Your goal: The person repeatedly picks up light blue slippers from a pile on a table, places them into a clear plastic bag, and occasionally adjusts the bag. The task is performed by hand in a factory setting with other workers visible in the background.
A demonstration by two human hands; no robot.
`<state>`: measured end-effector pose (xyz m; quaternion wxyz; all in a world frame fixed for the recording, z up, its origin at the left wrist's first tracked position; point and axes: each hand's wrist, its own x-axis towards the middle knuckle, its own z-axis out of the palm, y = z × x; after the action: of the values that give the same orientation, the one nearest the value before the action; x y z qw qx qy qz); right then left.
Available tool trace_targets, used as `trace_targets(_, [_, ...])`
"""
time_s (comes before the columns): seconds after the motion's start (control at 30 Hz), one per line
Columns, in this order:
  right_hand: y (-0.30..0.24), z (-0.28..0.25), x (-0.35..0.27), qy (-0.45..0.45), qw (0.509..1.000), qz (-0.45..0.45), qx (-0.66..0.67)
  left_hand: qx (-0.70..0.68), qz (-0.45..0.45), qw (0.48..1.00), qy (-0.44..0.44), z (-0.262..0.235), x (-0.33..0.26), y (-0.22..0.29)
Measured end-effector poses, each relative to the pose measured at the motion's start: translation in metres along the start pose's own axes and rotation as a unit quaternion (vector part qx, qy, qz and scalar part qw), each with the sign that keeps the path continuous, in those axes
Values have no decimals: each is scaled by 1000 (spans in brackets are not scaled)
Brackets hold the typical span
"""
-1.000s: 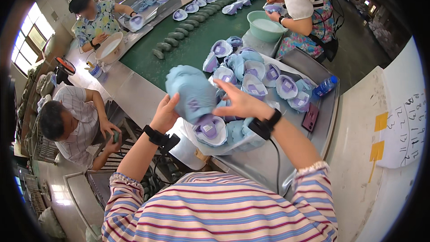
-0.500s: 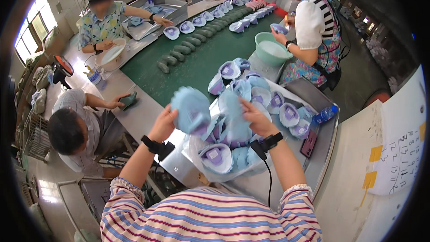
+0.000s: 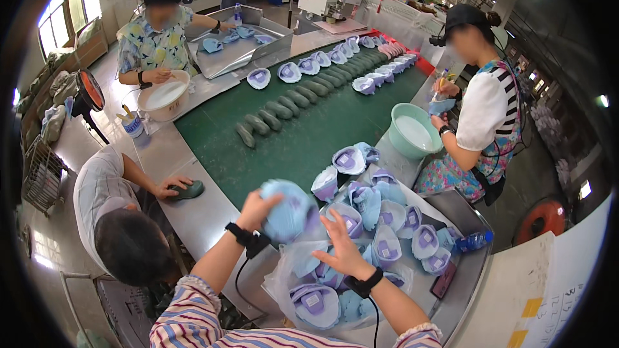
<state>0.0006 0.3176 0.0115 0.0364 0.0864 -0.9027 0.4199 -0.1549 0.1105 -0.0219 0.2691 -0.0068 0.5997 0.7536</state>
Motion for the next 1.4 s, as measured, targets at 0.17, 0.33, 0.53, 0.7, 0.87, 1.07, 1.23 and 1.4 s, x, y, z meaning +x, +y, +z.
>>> trace_targets(0.17, [20,-28,-29,-71,988,113,78,-241,168,926,236,-92,129,-10])
trace_targets(0.33, [28,-41,-79,-200,971,127,24,-140,201,917,316,-141,172,80])
trace_targets(0.53, [35,-22,-104,-276,953,127,-3,8,242,967,-81,28,31,81])
trace_targets(0.7, [7,-10,-108,-304,921,126,-207,60,461,781,-417,89,-143,155])
trace_targets(0.87, [84,35,-152,-203,960,65,-181,-124,302,787,-523,78,-269,175])
trace_targets(1.07, [56,30,-192,-147,971,56,-180,-164,353,585,-712,97,-302,155])
trace_targets(1.23, [38,37,-183,-91,924,-97,-358,-188,212,552,-784,84,-252,63])
trace_targets(1.4, [69,73,-150,-126,982,-74,-117,440,162,811,-350,59,-168,-107])
